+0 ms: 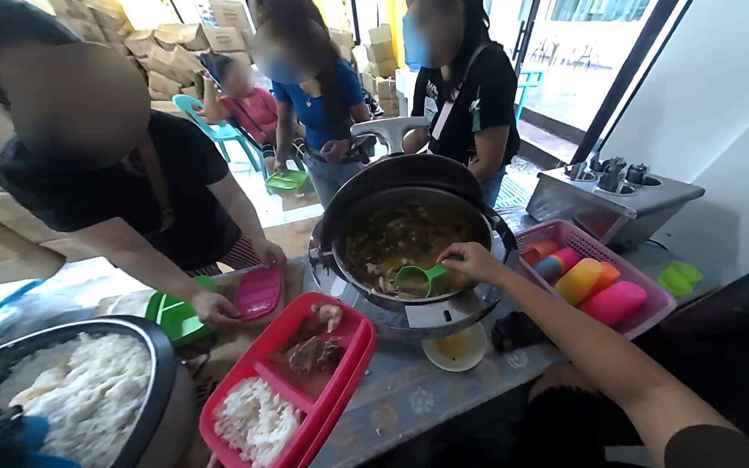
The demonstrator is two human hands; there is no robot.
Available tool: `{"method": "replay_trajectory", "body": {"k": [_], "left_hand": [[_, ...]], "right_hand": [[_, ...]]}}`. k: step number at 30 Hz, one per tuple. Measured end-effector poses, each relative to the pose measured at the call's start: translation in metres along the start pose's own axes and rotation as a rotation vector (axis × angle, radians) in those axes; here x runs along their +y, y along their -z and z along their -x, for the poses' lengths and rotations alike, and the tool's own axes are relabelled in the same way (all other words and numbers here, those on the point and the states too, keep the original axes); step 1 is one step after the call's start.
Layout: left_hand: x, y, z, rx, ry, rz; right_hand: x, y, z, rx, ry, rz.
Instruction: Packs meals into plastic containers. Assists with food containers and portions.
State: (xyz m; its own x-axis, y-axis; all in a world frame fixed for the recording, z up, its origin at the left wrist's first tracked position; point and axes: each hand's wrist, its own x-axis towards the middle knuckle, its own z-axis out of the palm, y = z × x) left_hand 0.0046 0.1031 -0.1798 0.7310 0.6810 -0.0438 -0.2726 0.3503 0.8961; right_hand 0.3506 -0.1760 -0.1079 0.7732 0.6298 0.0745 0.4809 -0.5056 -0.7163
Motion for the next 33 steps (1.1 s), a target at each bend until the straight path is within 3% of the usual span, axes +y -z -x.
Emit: {"method": "replay_trajectory", "body": {"k": [21, 24, 29, 33], "left_hand": [[0.002, -0.004, 0.005, 0.01, 0.005, 0.016], [-0.001, 0.0, 0.002, 0.008, -0.007, 0.039], [-0.001, 0.008, 0.003, 0.015, 0.017, 0.014], [0.0, 0.005, 0.005, 0.019, 0.016, 0.018]], "right_hand": [[-0.008, -0.015, 0.006, 0.178, 0.591, 0.393], [-0.008, -0.015, 0.003, 0.152, 0.445, 0.268], [-0.003, -0.014, -0.014, 0.051, -0.142, -0.132], [-0.005, -0.011, -0.018, 0.09, -0.326, -0.291]]}}
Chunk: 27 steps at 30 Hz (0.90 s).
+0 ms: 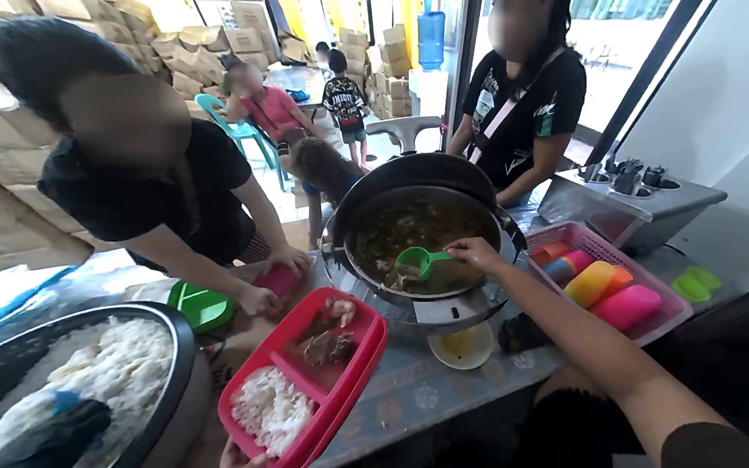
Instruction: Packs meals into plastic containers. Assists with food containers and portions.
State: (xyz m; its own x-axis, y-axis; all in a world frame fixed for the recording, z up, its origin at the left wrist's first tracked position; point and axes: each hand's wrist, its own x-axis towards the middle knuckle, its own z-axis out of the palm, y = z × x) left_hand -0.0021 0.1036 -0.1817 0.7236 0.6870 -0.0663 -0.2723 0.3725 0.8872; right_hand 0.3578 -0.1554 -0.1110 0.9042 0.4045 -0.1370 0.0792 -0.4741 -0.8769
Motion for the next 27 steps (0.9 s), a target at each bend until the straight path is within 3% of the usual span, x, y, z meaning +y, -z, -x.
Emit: {"method": "replay_trajectory", "body": {"k": [4, 15, 19, 21, 25, 27], "left_hand": [[0.004, -0.019, 0.001, 0.006, 0.036, -0.009], [0.006, -0.091, -0.002, -0.015, 0.13, -0.054], [0.0, -0.104, -0.001, -0.042, 0.157, -0.037], [-0.001, -0.108, 0.0, -0.051, 0.171, -0.031], [0.0, -0.11, 0.004, -0.072, 0.177, -0.054], [0.0, -0.111, 0.005, -0.083, 0.185, -0.06]], "right_hand": [[-0.004, 0.011, 0.002, 0.078, -0.004, -0.098], [-0.066, 0.056, 0.044, 0.156, 0.316, -0.235], [-0.076, 0.046, 0.071, 0.145, 0.427, -0.086], [-0.073, 0.034, 0.084, 0.176, 0.56, 0.121], [-0.054, 0.011, 0.096, 0.374, 1.151, 0.657], [-0.053, 0.009, 0.1, 0.523, 1.328, 0.815]]}}
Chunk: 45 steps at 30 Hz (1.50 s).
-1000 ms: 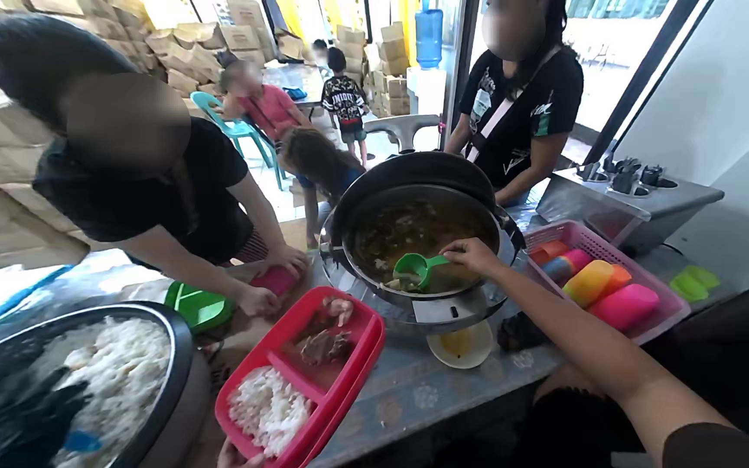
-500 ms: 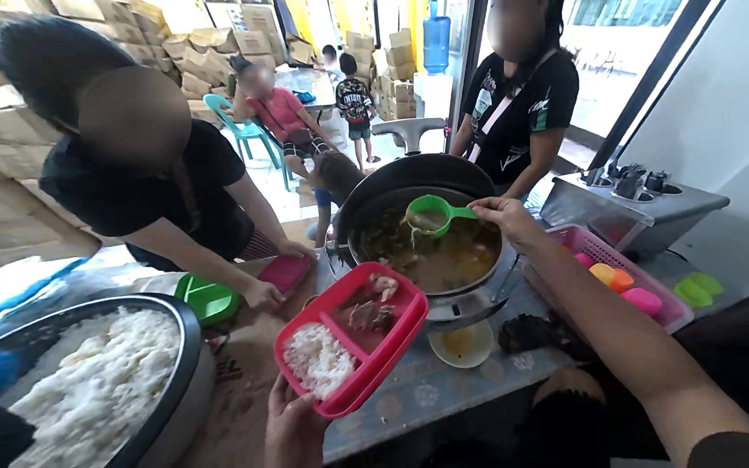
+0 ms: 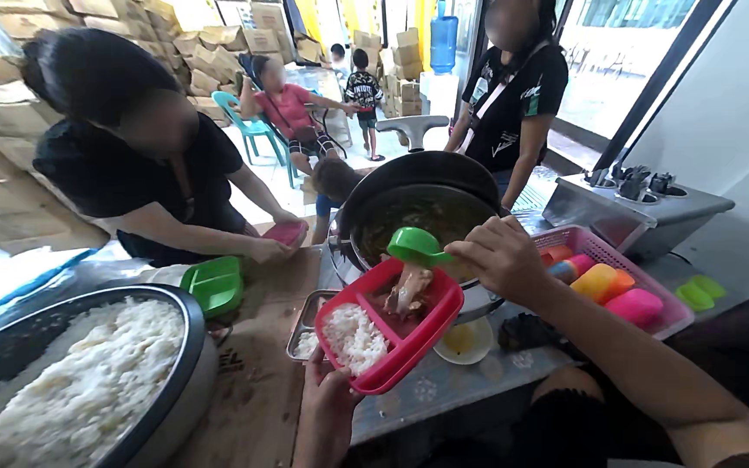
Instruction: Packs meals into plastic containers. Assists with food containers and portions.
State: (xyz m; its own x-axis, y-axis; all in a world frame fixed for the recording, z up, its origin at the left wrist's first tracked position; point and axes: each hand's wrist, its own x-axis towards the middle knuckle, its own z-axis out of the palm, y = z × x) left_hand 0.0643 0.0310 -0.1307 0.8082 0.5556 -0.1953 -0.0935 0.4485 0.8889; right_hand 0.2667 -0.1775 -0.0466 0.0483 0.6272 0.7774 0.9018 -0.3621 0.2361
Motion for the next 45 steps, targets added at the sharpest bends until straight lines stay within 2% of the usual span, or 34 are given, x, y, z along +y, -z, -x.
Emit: {"method": "replay_trajectory", "body": {"k": [3, 5, 10, 15, 17, 23, 25, 29, 33, 37, 45], "left_hand": [[-0.002, 0.001, 0.001, 0.001, 0.011, 0.01], [-0.002, 0.002, 0.001, 0.014, 0.011, 0.011], [-0.002, 0.011, 0.003, 0.061, -0.005, 0.028], [0.0, 0.024, 0.004, 0.102, -0.045, 0.033], [0.001, 0.029, 0.003, 0.12, -0.053, 0.034], [0.006, 0.04, 0.002, 0.14, -0.069, 0.026], [0.005, 0.043, 0.001, 0.145, -0.068, 0.021], [0.006, 0.044, 0.002, 0.151, -0.062, 0.004], [0.006, 0.043, 0.002, 0.147, -0.057, -0.002], [0.004, 0.04, -0.001, 0.122, -0.05, 0.012], [0.003, 0.025, -0.003, 0.115, -0.026, 0.006]], "right_hand": [[-0.003, 0.003, 0.001, 0.07, 0.053, 0.101], [0.0, 0.0, 0.003, 0.068, -0.009, 0.104], [0.044, -0.03, 0.024, -0.076, -0.425, -0.038], [0.065, -0.054, 0.055, -0.404, -0.749, -0.14], [0.062, -0.056, 0.059, -0.472, -0.79, -0.146], [0.052, -0.069, 0.062, -0.674, -0.734, -0.177], [0.048, -0.071, 0.06, -0.728, -0.766, -0.237], [0.052, -0.067, 0.054, -0.697, -1.037, -0.414], [0.069, -0.063, 0.057, -0.572, -1.282, -0.581], [0.072, -0.058, 0.059, -0.426, -1.307, -0.659], [0.065, -0.036, 0.024, -0.26, -1.271, -0.784]]}}
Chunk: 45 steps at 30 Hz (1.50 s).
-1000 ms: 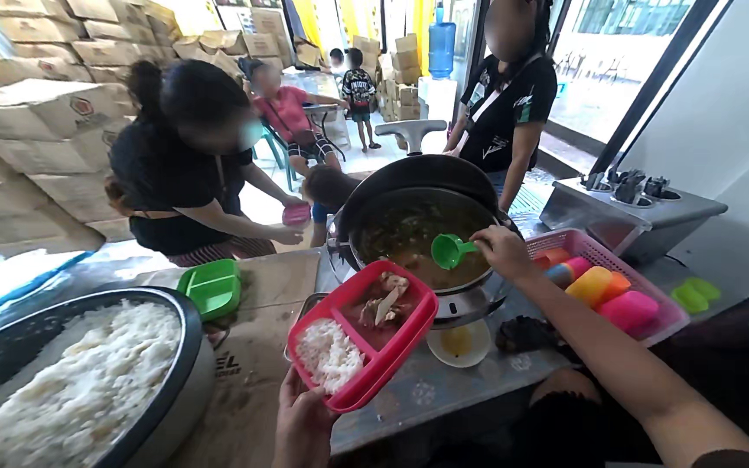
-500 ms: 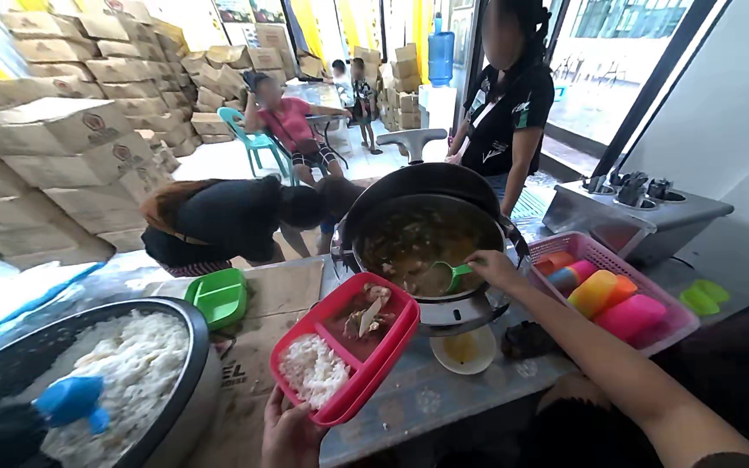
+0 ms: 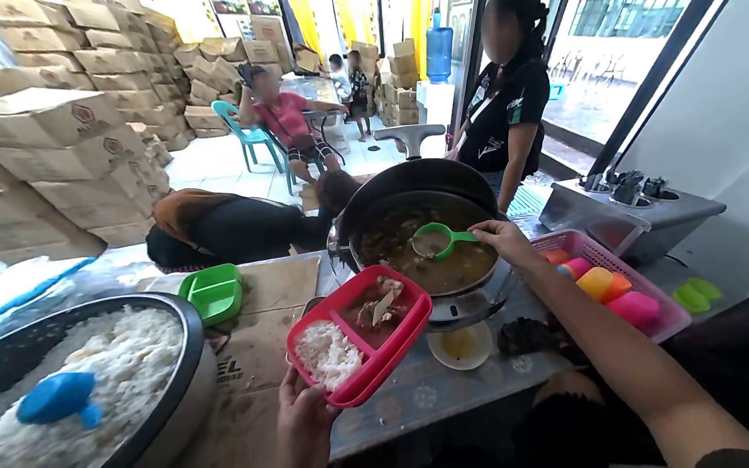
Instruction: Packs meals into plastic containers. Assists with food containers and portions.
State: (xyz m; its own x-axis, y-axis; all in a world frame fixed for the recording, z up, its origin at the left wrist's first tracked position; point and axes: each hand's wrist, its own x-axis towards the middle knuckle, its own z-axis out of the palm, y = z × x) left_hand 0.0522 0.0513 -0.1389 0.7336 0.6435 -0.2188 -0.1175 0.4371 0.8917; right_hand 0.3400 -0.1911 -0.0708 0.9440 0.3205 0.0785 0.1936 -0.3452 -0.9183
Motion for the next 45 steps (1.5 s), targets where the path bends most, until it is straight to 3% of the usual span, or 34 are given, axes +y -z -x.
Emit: {"method": "replay_trajectory", "body": {"k": [6, 10, 20, 25, 28, 34, 36, 42, 45], "left_hand": [[-0.003, -0.009, 0.001, -0.008, 0.009, 0.011], [-0.003, -0.013, 0.004, -0.011, 0.017, 0.001], [-0.004, -0.013, 0.007, -0.008, 0.018, -0.02], [-0.006, -0.01, 0.007, -0.008, 0.028, -0.004], [-0.006, -0.008, 0.006, -0.011, 0.032, -0.003], [0.002, 0.014, 0.001, 0.061, 0.025, 0.071], [0.005, 0.027, -0.001, 0.11, -0.017, 0.065], [0.006, 0.064, -0.012, 0.278, -0.097, -0.045], [-0.005, 0.078, -0.02, 0.357, -0.086, -0.049]], "right_hand": [[-0.028, -0.01, 0.021, -0.049, 0.069, -0.033], [-0.036, -0.02, 0.037, -0.073, 0.201, 0.084], [-0.034, -0.039, 0.06, 0.258, 1.205, 0.637], [-0.03, -0.043, 0.063, 0.366, 1.462, 0.761], [-0.027, -0.042, 0.061, 0.388, 1.312, 0.684], [0.014, -0.028, 0.032, 0.272, 0.458, 0.196], [0.039, -0.027, 0.022, 0.243, 0.276, 0.121], [0.078, -0.027, 0.017, 0.322, 0.074, 0.061], [0.083, -0.028, 0.016, 0.4, 0.075, 0.001]]}}
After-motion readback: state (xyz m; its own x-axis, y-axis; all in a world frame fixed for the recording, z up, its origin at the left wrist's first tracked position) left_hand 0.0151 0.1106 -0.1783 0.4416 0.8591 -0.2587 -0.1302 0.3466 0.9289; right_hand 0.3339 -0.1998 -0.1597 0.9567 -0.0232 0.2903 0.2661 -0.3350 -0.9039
